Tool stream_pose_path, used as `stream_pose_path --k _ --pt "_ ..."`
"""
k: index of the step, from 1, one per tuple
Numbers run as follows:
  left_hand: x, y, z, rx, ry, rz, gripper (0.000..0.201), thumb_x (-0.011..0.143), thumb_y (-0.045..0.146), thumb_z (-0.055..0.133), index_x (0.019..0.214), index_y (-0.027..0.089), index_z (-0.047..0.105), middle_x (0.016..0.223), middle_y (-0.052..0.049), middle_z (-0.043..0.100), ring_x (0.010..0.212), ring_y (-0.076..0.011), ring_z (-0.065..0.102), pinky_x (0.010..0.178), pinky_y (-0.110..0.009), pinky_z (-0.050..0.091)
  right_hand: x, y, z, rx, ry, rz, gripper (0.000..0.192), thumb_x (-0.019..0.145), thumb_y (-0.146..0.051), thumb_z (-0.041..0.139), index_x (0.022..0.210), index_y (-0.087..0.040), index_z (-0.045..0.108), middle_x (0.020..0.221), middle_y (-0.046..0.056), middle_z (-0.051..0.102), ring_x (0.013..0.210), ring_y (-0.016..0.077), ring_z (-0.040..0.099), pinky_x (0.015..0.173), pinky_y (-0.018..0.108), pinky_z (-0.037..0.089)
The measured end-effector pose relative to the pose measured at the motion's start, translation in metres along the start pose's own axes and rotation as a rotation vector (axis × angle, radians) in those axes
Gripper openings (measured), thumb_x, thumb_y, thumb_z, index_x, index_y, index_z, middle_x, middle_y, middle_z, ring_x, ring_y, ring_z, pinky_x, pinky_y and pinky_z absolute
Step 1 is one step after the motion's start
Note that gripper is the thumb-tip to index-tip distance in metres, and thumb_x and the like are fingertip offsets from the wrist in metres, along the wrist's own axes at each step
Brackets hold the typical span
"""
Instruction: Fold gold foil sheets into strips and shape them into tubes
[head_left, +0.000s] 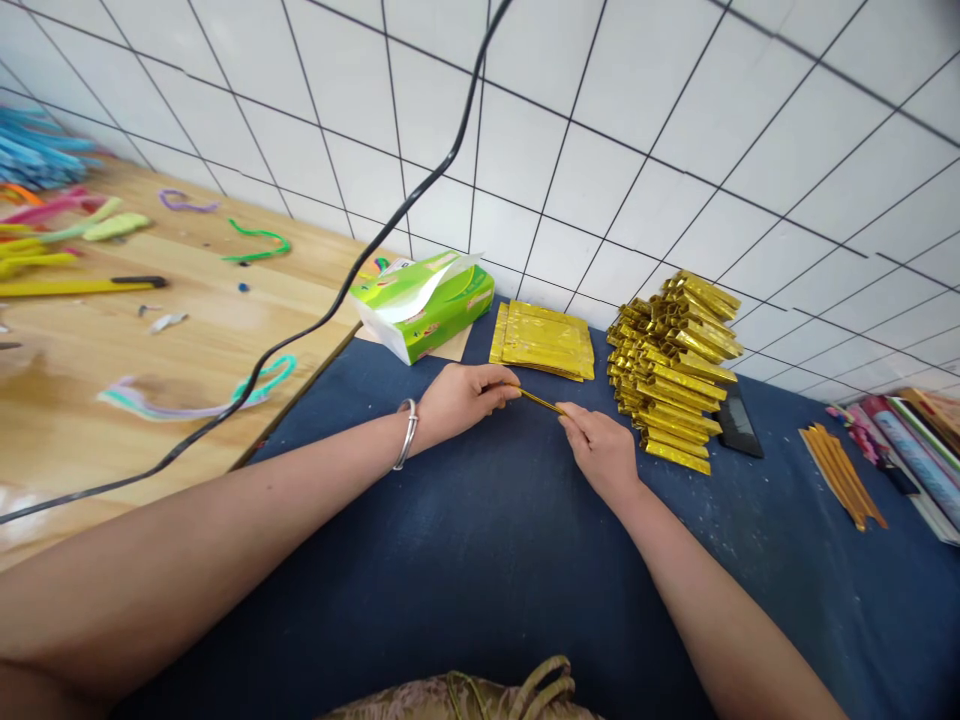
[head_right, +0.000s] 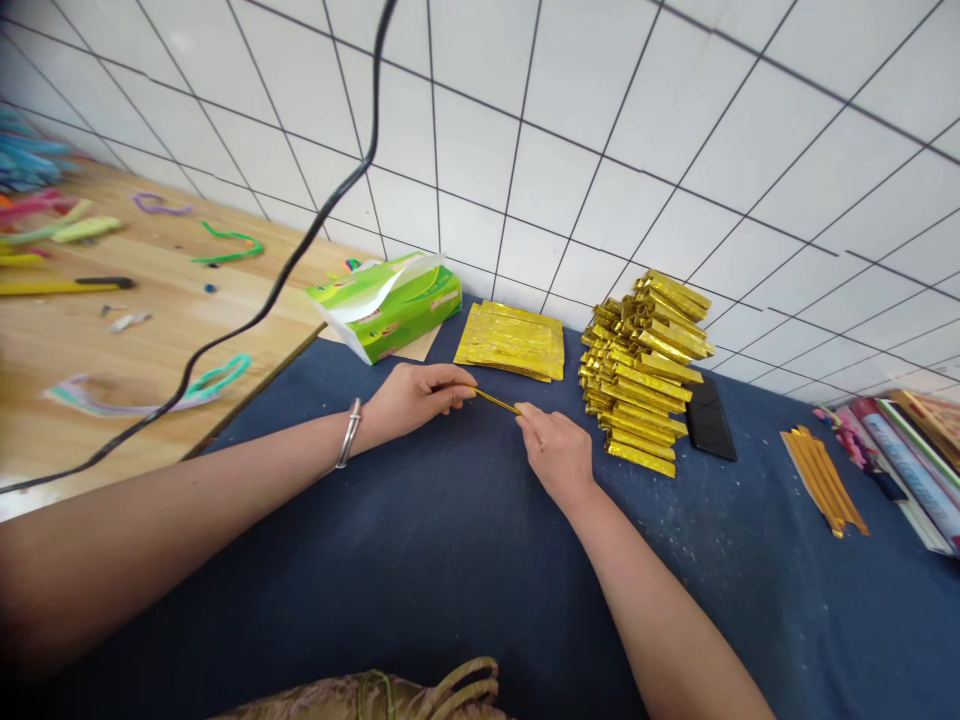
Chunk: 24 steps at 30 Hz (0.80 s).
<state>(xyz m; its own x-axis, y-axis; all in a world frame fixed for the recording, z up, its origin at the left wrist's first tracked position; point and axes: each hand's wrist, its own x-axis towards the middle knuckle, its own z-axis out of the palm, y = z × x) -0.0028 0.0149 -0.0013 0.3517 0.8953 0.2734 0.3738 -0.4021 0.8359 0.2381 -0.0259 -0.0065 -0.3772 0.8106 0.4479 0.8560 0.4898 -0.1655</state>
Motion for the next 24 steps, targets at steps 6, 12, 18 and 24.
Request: stream_pose_path --k 6,12,18,24 --pt "0.001 0.003 -0.002 0.018 0.051 0.041 0.023 0.084 0.034 0.055 0.099 0.020 0.065 0.087 0.000 0.068 0.073 -0.0107 0.062 0.070 -0.022 0.049 0.001 -0.001 -0.001 0.074 0.005 0.050 0.029 0.091 -0.028 0.046 0.118 -0.024 0.058 0.093 0.002 0.070 0.074 0.0142 0.062 0.073 0.027 0.047" --pt "0.004 0.003 -0.006 -0.148 0.053 0.011 0.030 0.085 0.041 0.052 0.101 0.017 0.061 0.085 -0.002 0.065 0.076 -0.0120 0.060 0.072 -0.024 0.048 0.006 -0.005 -0.005 0.189 0.035 0.045 0.033 0.091 -0.028 0.044 0.123 -0.023 0.054 0.099 0.005 0.069 0.083 0.0167 0.063 0.080 0.031 0.049" --pt "0.009 -0.003 -0.007 -0.264 0.046 0.001 0.018 0.082 0.031 0.056 0.086 0.014 0.060 0.078 -0.001 0.060 0.072 -0.0110 0.056 0.068 -0.024 0.045 0.007 -0.009 -0.008 0.288 0.025 0.046 0.031 0.090 -0.028 0.046 0.119 -0.024 0.057 0.096 0.004 0.069 0.082 0.0159 0.063 0.079 0.030 0.050" --pt "0.005 0.003 -0.003 -0.100 -0.037 0.070 0.007 0.080 0.022 0.058 0.083 0.016 0.059 0.079 0.001 0.059 0.073 -0.0099 0.054 0.068 -0.022 0.043 0.009 -0.010 -0.007 0.331 0.030 0.039 0.027 0.090 -0.025 0.048 0.114 -0.024 0.059 0.095 0.003 0.067 0.084 0.0156 0.061 0.081 0.031 0.049"
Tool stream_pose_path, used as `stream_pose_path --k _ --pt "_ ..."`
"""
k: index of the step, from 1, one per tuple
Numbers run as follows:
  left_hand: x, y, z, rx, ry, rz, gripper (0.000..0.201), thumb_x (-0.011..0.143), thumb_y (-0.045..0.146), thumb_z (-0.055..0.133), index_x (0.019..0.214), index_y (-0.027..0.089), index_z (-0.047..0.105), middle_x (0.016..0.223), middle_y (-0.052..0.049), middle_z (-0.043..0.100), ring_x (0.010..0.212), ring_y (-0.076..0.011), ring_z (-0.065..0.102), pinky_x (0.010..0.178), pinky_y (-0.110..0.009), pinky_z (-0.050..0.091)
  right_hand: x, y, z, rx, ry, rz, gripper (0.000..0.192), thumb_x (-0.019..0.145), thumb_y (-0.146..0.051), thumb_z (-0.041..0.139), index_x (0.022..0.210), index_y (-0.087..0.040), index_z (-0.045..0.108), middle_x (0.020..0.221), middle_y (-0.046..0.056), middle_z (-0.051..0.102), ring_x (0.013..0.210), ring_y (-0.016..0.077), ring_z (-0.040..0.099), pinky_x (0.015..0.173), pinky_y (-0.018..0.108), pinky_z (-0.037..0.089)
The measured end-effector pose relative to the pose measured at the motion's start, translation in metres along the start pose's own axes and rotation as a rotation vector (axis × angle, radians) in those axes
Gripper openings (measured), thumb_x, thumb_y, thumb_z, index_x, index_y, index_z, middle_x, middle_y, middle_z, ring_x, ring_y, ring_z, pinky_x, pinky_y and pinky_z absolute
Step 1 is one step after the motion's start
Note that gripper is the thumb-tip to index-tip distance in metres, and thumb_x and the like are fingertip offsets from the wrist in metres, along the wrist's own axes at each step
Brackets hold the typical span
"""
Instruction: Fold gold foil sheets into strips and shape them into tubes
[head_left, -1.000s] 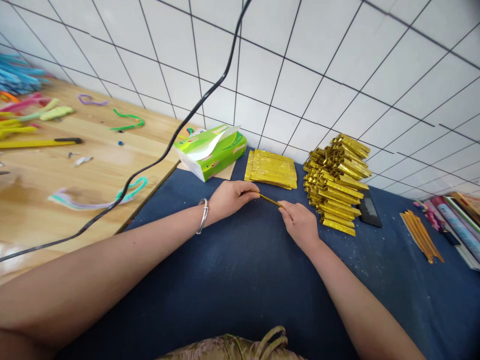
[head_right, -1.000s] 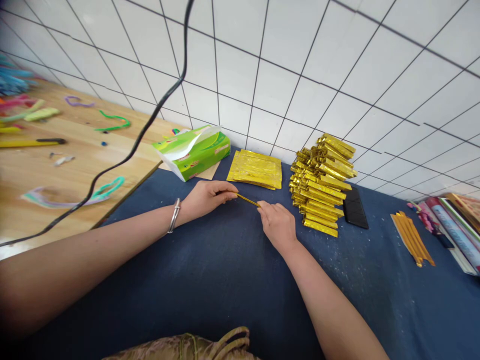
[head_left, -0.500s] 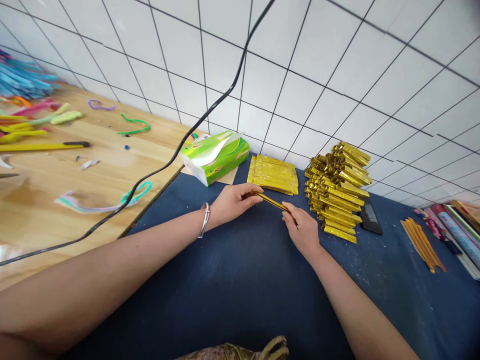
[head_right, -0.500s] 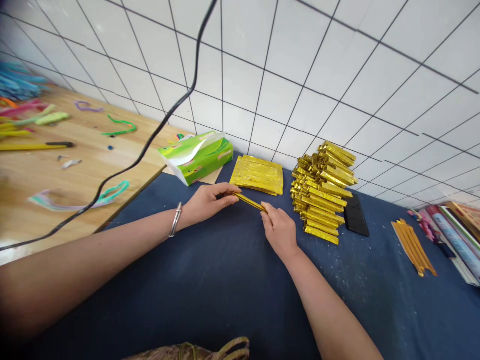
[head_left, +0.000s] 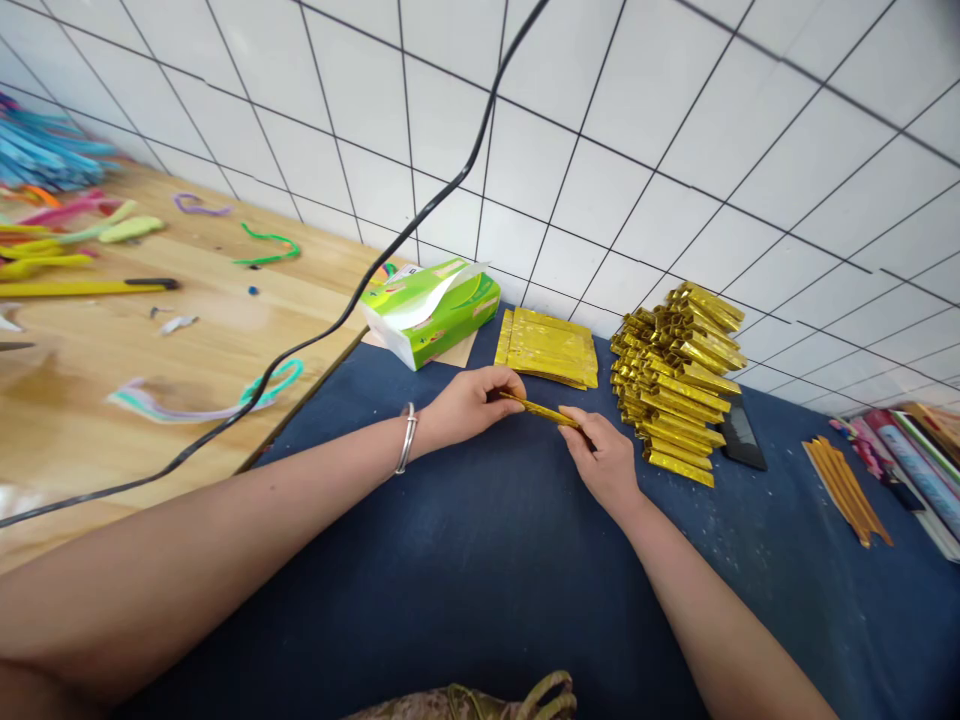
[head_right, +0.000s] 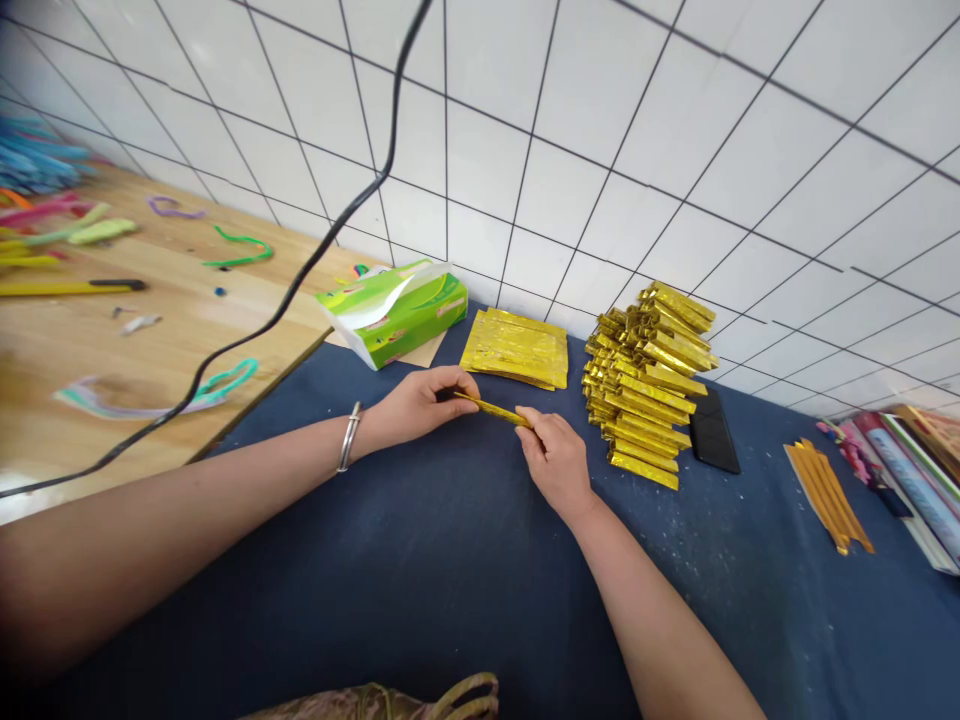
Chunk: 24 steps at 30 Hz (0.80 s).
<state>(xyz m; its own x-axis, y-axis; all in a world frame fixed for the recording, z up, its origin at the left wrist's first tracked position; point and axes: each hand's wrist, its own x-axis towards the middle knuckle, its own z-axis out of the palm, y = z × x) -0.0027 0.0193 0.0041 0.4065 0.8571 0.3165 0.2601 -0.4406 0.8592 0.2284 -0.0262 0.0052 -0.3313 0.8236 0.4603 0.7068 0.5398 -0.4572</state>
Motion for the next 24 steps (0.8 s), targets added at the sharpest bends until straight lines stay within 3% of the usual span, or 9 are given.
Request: stream_pose_path --k 6,11,16,24 --pt "-0.002 0.005 0.006 0.272 -0.140 0.187 0.008 0.085 0.019 0.052 0.088 0.018 0.059 0.085 0.000 0.061 0.082 -0.0121 0.055 0.078 -0.025 0.042 0.001 -0.004 0.005 -0.063 -0.081 -0.106 0.022 0.089 -0.023 0.049 0.109 -0.022 0.059 0.093 0.003 0.068 0.081 0.0151 0.059 0.078 0.030 0.047" --pt "-0.006 0.011 0.013 0.360 -0.204 0.289 0.009 0.088 0.019 0.050 0.089 0.018 0.059 0.085 -0.001 0.061 0.084 -0.0128 0.056 0.080 -0.025 0.041 0.001 -0.010 0.010 -0.135 -0.134 -0.173 0.018 0.090 -0.024 0.048 0.100 -0.019 0.062 0.089 0.005 0.067 0.081 0.0161 0.058 0.079 0.032 0.046" --pt "-0.009 0.016 0.015 0.422 -0.227 0.276 0.010 0.089 0.023 0.049 0.091 0.018 0.058 0.087 -0.001 0.062 0.085 -0.0135 0.056 0.079 -0.026 0.039 -0.001 -0.013 0.012 -0.211 -0.160 -0.239 0.018 0.091 -0.022 0.046 0.098 -0.016 0.061 0.086 0.007 0.066 0.080 0.0168 0.055 0.076 0.032 0.045" --pt "-0.007 0.015 0.013 0.545 -0.261 0.278 0.020 0.092 0.026 0.043 0.091 0.018 0.061 0.083 -0.002 0.061 0.083 -0.0144 0.055 0.078 -0.027 0.036 -0.001 -0.010 0.009 -0.249 -0.169 -0.205 0.018 0.091 -0.023 0.045 0.097 -0.016 0.061 0.082 0.006 0.064 0.077 0.0166 0.053 0.075 0.032 0.043"
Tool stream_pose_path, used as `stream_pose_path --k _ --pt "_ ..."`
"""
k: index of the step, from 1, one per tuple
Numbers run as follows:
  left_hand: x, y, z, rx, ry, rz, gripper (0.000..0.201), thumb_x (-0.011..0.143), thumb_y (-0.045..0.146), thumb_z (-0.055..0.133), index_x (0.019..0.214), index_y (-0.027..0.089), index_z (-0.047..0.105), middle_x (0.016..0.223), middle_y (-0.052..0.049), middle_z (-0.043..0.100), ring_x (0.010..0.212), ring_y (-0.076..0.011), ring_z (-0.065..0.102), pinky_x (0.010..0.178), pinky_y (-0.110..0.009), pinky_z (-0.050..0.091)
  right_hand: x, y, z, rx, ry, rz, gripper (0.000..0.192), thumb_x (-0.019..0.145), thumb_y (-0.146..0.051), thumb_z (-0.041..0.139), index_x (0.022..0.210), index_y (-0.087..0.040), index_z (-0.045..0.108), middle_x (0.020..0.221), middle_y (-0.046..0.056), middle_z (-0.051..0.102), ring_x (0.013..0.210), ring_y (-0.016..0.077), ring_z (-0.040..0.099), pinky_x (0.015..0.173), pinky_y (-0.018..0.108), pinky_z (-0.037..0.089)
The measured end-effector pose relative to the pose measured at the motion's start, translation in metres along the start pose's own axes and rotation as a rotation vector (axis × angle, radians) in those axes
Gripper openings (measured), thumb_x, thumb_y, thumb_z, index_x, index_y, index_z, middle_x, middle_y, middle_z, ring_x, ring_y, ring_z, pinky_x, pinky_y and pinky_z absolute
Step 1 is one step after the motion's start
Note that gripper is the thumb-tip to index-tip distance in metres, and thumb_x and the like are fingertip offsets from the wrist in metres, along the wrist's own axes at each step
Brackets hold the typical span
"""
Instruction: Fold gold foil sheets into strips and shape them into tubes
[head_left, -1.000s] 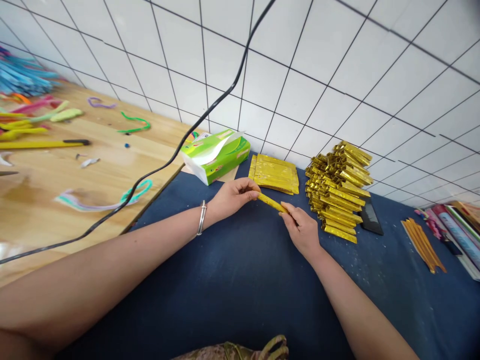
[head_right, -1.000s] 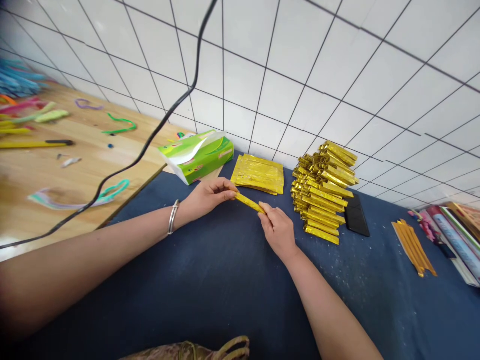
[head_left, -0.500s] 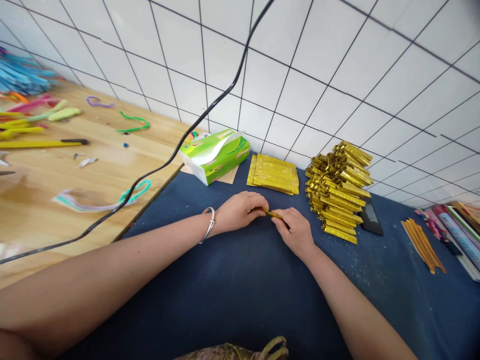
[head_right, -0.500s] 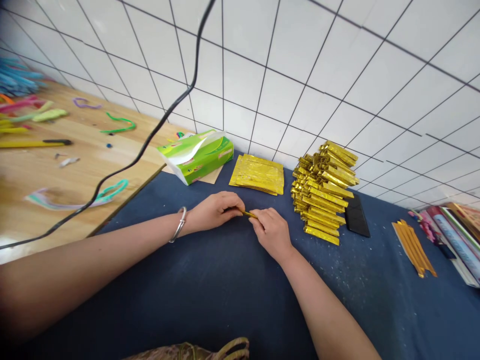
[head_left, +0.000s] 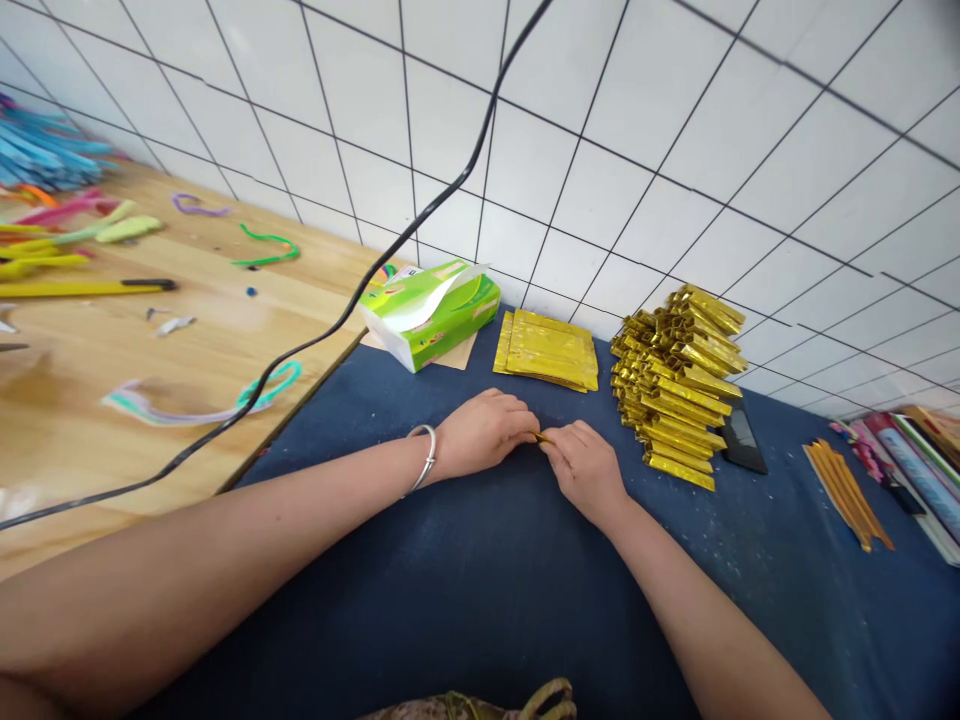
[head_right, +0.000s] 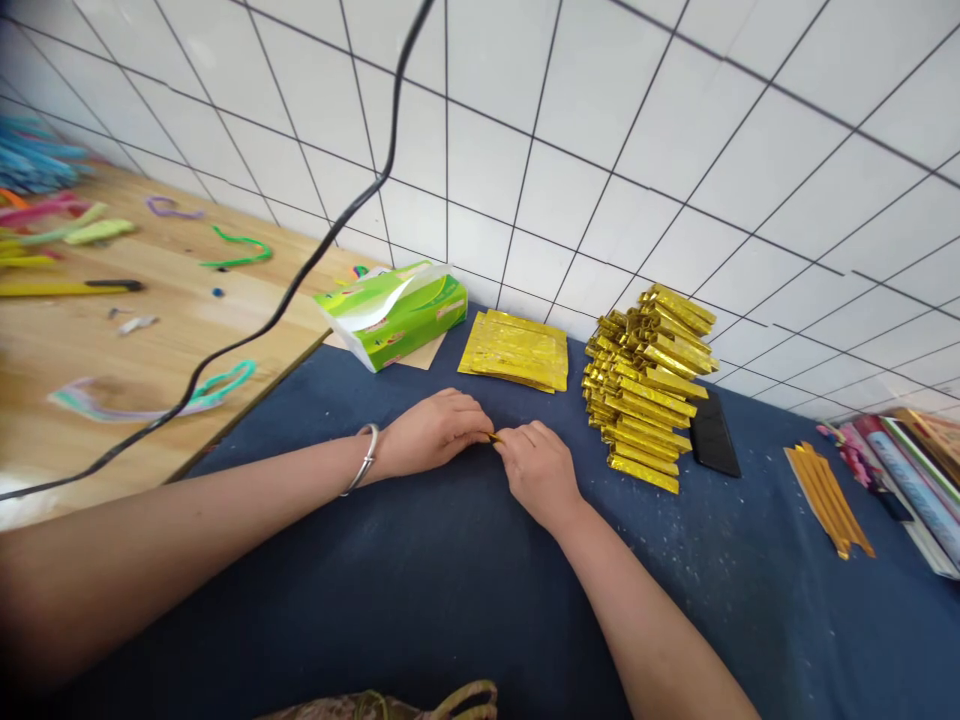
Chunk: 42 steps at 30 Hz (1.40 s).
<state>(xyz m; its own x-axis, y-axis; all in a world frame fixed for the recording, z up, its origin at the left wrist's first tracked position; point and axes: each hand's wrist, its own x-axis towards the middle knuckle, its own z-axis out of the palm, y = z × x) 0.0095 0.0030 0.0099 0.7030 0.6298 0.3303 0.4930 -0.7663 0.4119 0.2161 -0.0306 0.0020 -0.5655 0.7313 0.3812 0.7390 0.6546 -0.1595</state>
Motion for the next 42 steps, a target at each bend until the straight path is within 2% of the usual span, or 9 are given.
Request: stream_pose_path --k 11,19,27,33,36,39,42 --pt "-0.001 0.001 0.004 0.108 -0.020 0.101 0.020 0.091 0.023 0.041 0.090 0.017 0.059 0.082 -0.004 0.057 0.081 -0.0157 0.051 0.076 -0.028 0.035 0.001 -0.005 -0.001 -0.047 -0.078 -0.005 0.021 0.092 -0.024 0.041 0.088 -0.016 0.060 0.080 0.007 0.060 0.078 0.0173 0.050 0.075 0.032 0.040" --pt "0.000 0.005 0.003 0.154 -0.015 0.132 0.018 0.089 0.022 0.043 0.079 0.018 0.057 0.075 -0.002 0.056 0.076 -0.0153 0.050 0.076 -0.029 0.034 0.001 -0.007 -0.007 -0.064 -0.111 -0.063 0.023 0.092 -0.023 0.041 0.078 -0.018 0.058 0.073 0.004 0.059 0.073 0.0157 0.047 0.072 0.029 0.038" --pt "-0.001 -0.013 -0.006 0.118 0.024 0.040 0.019 0.091 0.024 0.042 0.092 0.019 0.060 0.084 -0.002 0.061 0.081 -0.0143 0.054 0.077 -0.028 0.034 -0.003 0.005 -0.007 -0.106 -0.046 0.022 0.022 0.093 -0.026 0.040 0.090 -0.017 0.060 0.078 0.006 0.062 0.075 0.0167 0.051 0.074 0.030 0.039" --pt "-0.001 -0.021 -0.010 0.083 0.023 0.001 0.018 0.091 0.024 0.044 0.090 0.018 0.061 0.081 -0.003 0.061 0.080 -0.0144 0.055 0.077 -0.028 0.036 -0.005 0.011 -0.007 -0.060 -0.045 0.056 0.023 0.094 -0.028 0.040 0.091 -0.019 0.060 0.078 0.004 0.064 0.073 0.0162 0.053 0.072 0.028 0.040" --pt "-0.001 -0.025 -0.011 0.055 0.020 -0.003 0.019 0.091 0.024 0.043 0.090 0.018 0.061 0.083 -0.003 0.062 0.080 -0.0145 0.055 0.076 -0.028 0.037 -0.005 0.011 -0.006 -0.024 -0.061 0.065 0.024 0.094 -0.026 0.038 0.098 -0.018 0.059 0.080 0.005 0.064 0.074 0.0166 0.053 0.071 0.028 0.041" --pt "-0.001 -0.031 -0.012 -0.030 0.031 -0.022 0.020 0.091 0.024 0.042 0.091 0.017 0.061 0.086 -0.004 0.062 0.084 -0.0146 0.055 0.076 -0.027 0.038 -0.004 0.011 -0.007 0.039 -0.080 0.074 0.026 0.094 -0.023 0.035 0.107 -0.017 0.057 0.078 0.005 0.063 0.075 0.0170 0.054 0.071 0.029 0.043" --pt "-0.001 -0.032 -0.013 -0.205 0.033 -0.090 0.017 0.089 0.024 0.044 0.091 0.017 0.060 0.084 -0.002 0.061 0.080 -0.0129 0.054 0.075 -0.025 0.040 -0.003 0.010 -0.011 0.174 -0.074 0.155 0.028 0.093 -0.023 0.037 0.115 -0.019 0.054 0.077 0.003 0.062 0.074 0.0159 0.056 0.072 0.028 0.044"
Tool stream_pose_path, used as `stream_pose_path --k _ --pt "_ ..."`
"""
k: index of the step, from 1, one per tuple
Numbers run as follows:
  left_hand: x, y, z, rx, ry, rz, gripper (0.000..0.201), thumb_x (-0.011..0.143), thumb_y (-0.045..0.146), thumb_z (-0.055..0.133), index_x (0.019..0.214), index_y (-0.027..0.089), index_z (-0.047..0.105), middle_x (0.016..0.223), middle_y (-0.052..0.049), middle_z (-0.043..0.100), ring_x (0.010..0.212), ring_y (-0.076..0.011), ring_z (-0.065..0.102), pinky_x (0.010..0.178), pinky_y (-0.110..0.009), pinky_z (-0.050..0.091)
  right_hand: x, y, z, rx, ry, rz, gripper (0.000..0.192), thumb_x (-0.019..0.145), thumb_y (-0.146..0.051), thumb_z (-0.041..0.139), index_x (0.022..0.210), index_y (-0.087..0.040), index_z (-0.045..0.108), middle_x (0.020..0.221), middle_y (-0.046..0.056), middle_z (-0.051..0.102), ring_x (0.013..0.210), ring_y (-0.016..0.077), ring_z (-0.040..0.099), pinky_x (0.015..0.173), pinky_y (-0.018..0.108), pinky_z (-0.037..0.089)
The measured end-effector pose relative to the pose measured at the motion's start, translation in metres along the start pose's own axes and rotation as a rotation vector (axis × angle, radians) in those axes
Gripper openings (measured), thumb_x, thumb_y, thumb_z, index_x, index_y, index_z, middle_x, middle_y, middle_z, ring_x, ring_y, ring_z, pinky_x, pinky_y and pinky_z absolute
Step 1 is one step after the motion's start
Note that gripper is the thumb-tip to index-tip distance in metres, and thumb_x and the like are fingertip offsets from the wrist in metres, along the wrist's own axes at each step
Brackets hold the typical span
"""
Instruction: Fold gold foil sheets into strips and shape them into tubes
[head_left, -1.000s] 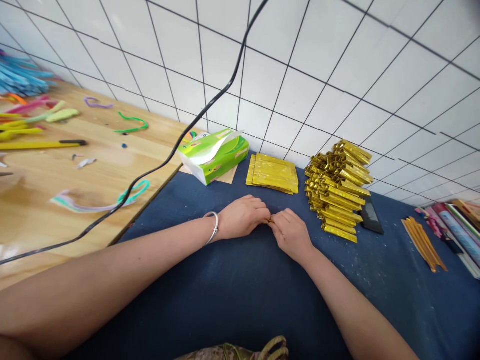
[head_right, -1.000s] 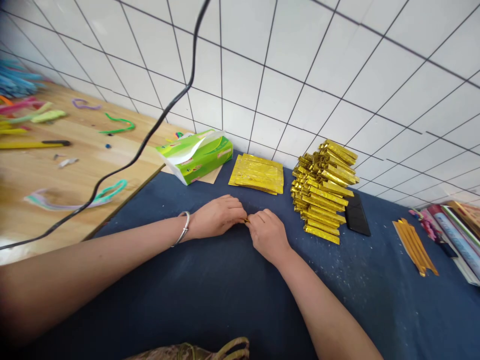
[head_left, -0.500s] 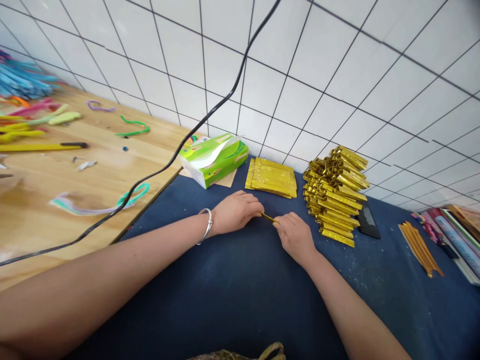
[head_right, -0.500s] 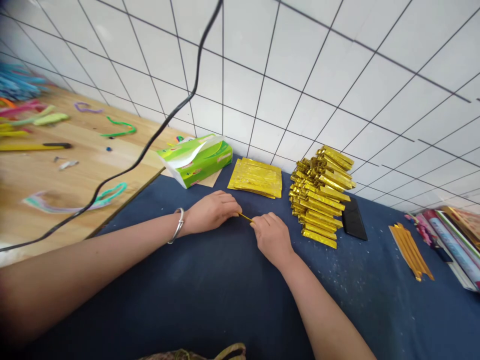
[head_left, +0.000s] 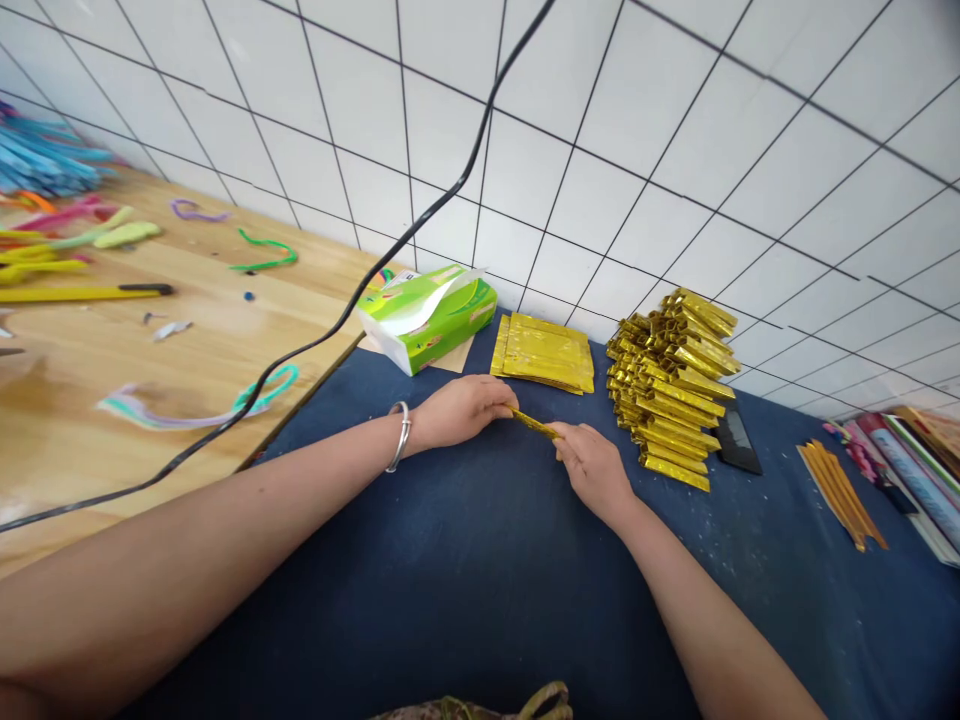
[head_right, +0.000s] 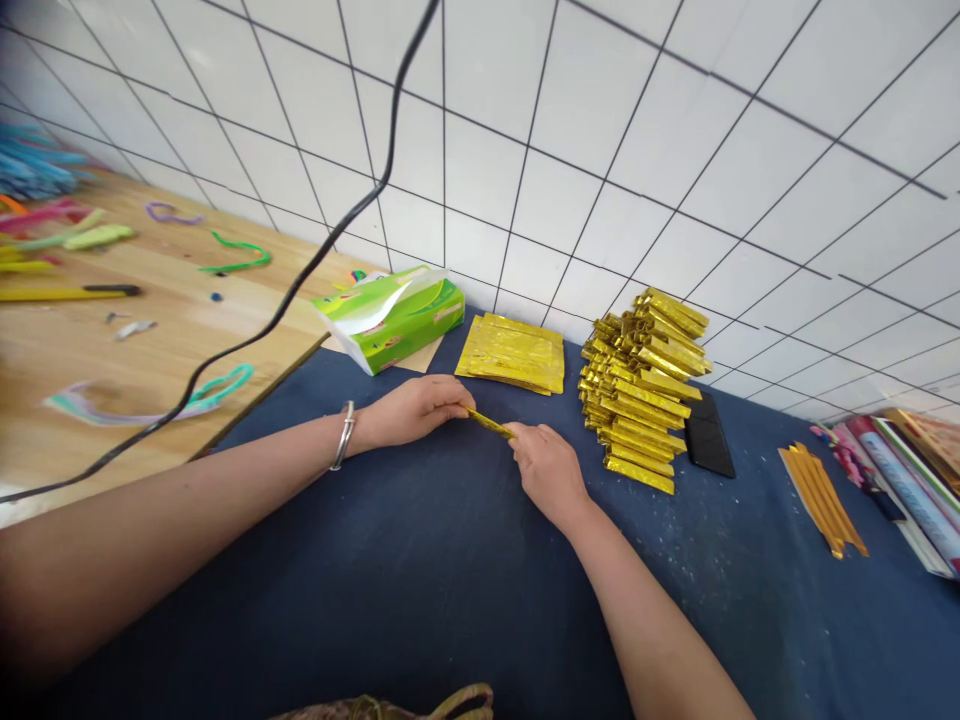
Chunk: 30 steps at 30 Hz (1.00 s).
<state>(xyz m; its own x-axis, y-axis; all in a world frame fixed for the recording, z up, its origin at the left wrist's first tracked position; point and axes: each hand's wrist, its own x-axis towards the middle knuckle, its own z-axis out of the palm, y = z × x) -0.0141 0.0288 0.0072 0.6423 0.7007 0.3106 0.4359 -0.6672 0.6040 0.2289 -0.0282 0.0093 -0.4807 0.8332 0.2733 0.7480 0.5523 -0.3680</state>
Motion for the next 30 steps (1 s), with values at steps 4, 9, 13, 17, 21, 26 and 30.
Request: stream_pose_path --k 4,9,13,17,21,26,30 --pt "0.000 0.002 -0.001 -0.339 0.011 -0.131 0.010 0.084 0.026 0.050 0.085 0.016 0.053 0.070 0.003 0.053 0.064 -0.0090 0.049 0.064 -0.022 0.039 0.000 -0.005 -0.006 0.249 0.020 0.162 0.031 0.091 -0.028 0.042 0.121 -0.022 0.049 0.068 -0.003 0.056 0.063 0.0119 0.054 0.068 0.025 0.042" --pt "0.001 0.000 -0.001 -0.724 0.017 -0.151 0.014 0.082 0.027 0.054 0.086 0.015 0.048 0.068 0.003 0.054 0.061 -0.0075 0.048 0.060 -0.020 0.038 0.000 -0.012 -0.011 0.536 -0.010 0.261 0.032 0.091 -0.034 0.042 0.120 -0.024 0.052 0.058 -0.006 0.043 0.052 0.0097 0.042 0.056 0.023 0.036" --pt "0.000 0.000 -0.003 -0.863 0.017 -0.181 0.017 0.082 0.029 0.056 0.089 0.015 0.049 0.066 0.004 0.052 0.058 -0.0064 0.046 0.056 -0.019 0.035 0.000 -0.012 -0.010 0.751 -0.029 0.290 0.031 0.090 -0.038 0.044 0.113 -0.023 0.059 0.056 -0.006 0.038 0.050 0.0085 0.036 0.052 0.023 0.030" --pt "-0.002 0.002 -0.004 -0.870 -0.013 -0.189 0.015 0.085 0.029 0.053 0.088 0.015 0.051 0.064 0.005 0.047 0.056 -0.0055 0.043 0.054 -0.018 0.032 0.000 -0.007 -0.006 0.835 -0.028 0.284 0.029 0.089 -0.038 0.047 0.105 -0.021 0.064 0.053 -0.006 0.041 0.051 0.0088 0.039 0.056 0.024 0.031" --pt "-0.003 0.002 -0.004 -0.849 -0.027 -0.183 0.016 0.086 0.030 0.053 0.089 0.015 0.052 0.065 0.005 0.046 0.056 -0.0055 0.042 0.054 -0.018 0.031 -0.001 -0.006 -0.004 0.871 -0.029 0.297 0.028 0.088 -0.038 0.048 0.104 -0.021 0.064 0.051 -0.006 0.043 0.051 0.0091 0.040 0.057 0.024 0.033" --pt "-0.003 0.003 -0.003 -0.935 0.018 -0.208 0.016 0.084 0.029 0.054 0.094 0.016 0.052 0.068 0.005 0.044 0.056 -0.0055 0.041 0.054 -0.019 0.032 -0.002 -0.009 -0.003 0.962 -0.028 0.300 0.027 0.087 -0.038 0.050 0.102 -0.021 0.064 0.052 -0.006 0.045 0.051 0.0091 0.041 0.058 0.024 0.032" --pt "-0.003 0.007 -0.003 -0.847 -0.027 -0.203 0.017 0.087 0.029 0.048 0.096 0.016 0.052 0.071 0.004 0.046 0.060 -0.0068 0.044 0.059 -0.020 0.036 -0.001 -0.008 -0.004 0.972 -0.039 0.335 0.028 0.087 -0.039 0.050 0.104 -0.020 0.062 0.052 -0.006 0.045 0.052 0.0101 0.041 0.057 0.025 0.032"
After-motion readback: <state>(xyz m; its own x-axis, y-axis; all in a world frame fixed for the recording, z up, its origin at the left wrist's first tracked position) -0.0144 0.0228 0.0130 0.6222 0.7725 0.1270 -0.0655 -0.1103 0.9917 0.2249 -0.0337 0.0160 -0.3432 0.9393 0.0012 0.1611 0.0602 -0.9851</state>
